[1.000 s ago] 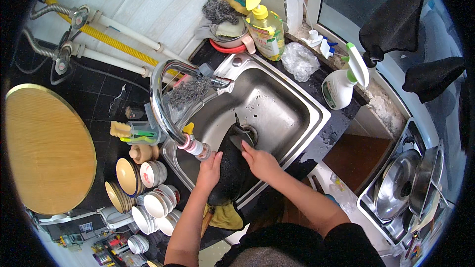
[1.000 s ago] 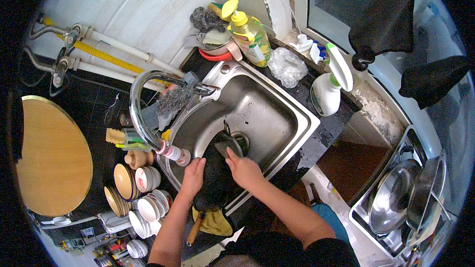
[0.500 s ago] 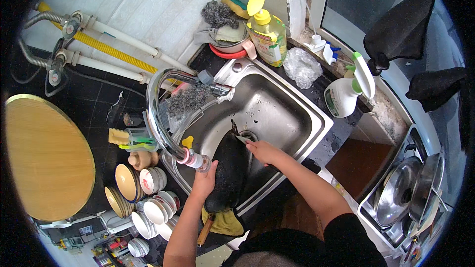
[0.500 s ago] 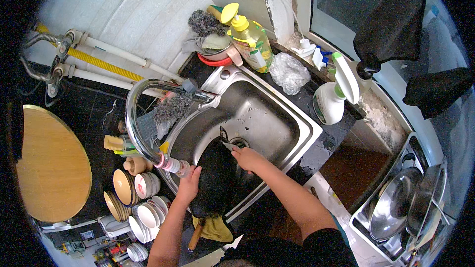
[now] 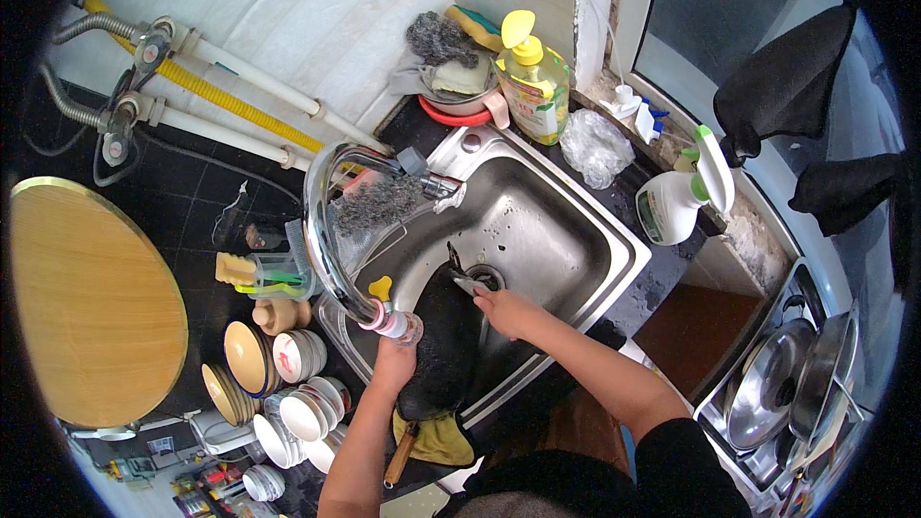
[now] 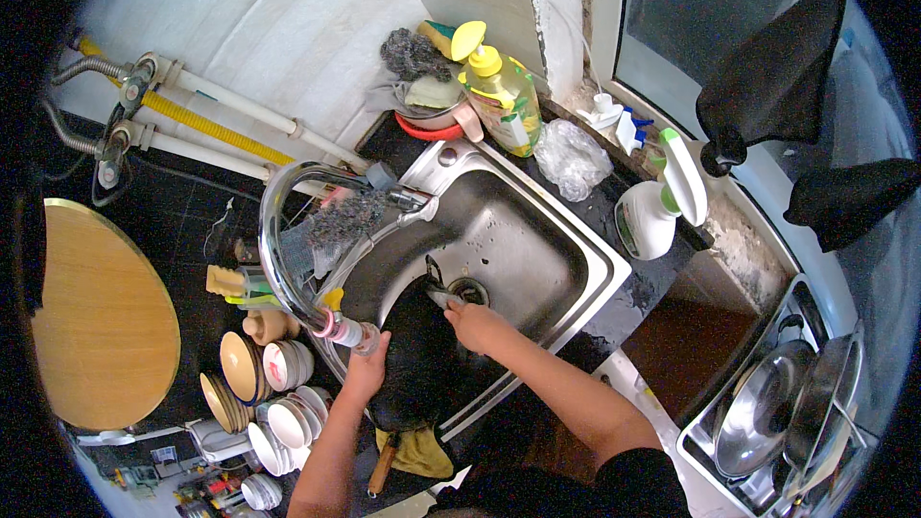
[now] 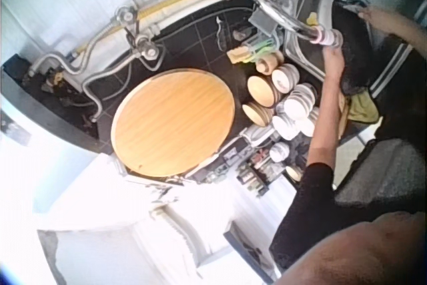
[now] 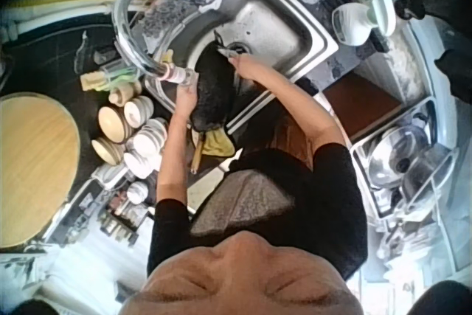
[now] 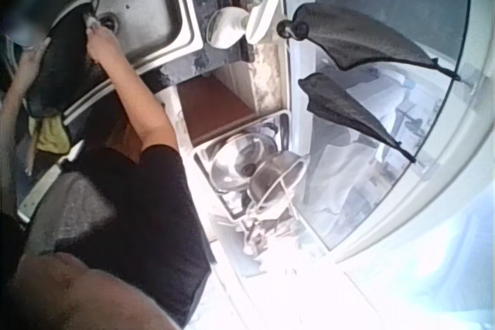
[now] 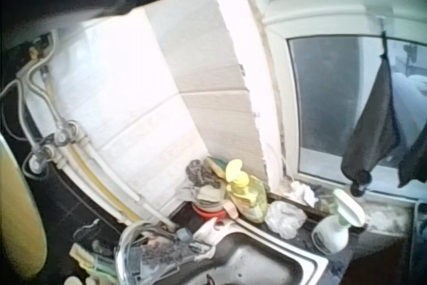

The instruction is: The person scrubs a black frying pan in a kitchen sink using a sponge and running water. They then apply a cleaning spray to the pan and continue scrubbing with a metal spatula to remove residue.

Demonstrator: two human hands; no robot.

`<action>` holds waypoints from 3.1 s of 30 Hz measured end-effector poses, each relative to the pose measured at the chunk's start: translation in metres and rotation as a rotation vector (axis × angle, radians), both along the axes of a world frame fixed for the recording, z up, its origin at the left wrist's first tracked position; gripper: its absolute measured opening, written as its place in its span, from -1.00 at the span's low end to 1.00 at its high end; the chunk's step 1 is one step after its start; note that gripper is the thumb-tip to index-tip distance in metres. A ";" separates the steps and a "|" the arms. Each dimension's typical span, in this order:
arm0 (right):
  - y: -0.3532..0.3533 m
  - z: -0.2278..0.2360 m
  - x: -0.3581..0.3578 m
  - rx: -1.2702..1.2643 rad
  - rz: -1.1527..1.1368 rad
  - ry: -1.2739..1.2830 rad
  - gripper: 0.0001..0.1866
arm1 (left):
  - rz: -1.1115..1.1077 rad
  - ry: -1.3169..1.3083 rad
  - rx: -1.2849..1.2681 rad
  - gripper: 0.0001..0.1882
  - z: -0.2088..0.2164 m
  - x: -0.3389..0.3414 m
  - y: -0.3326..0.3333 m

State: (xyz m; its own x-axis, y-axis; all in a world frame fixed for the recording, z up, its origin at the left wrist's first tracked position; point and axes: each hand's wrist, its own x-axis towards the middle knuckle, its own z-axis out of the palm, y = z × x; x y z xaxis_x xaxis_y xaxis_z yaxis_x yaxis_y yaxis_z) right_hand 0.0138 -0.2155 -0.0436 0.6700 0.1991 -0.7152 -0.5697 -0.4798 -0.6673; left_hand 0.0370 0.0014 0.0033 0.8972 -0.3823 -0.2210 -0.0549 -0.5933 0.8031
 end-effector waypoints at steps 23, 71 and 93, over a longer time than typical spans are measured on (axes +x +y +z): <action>0.037 -0.080 0.014 -0.236 -0.267 -0.294 -0.53 | -0.052 -0.033 0.092 -0.75 -0.008 -0.009 -0.004; -0.112 0.081 -0.065 0.183 -1.020 -0.529 -0.68 | -0.409 -0.394 -0.075 -0.65 0.123 -0.080 -0.054; -0.120 0.224 -0.047 0.375 -0.909 -0.723 -0.77 | -0.208 -0.961 -0.199 -0.66 0.145 -0.079 -0.048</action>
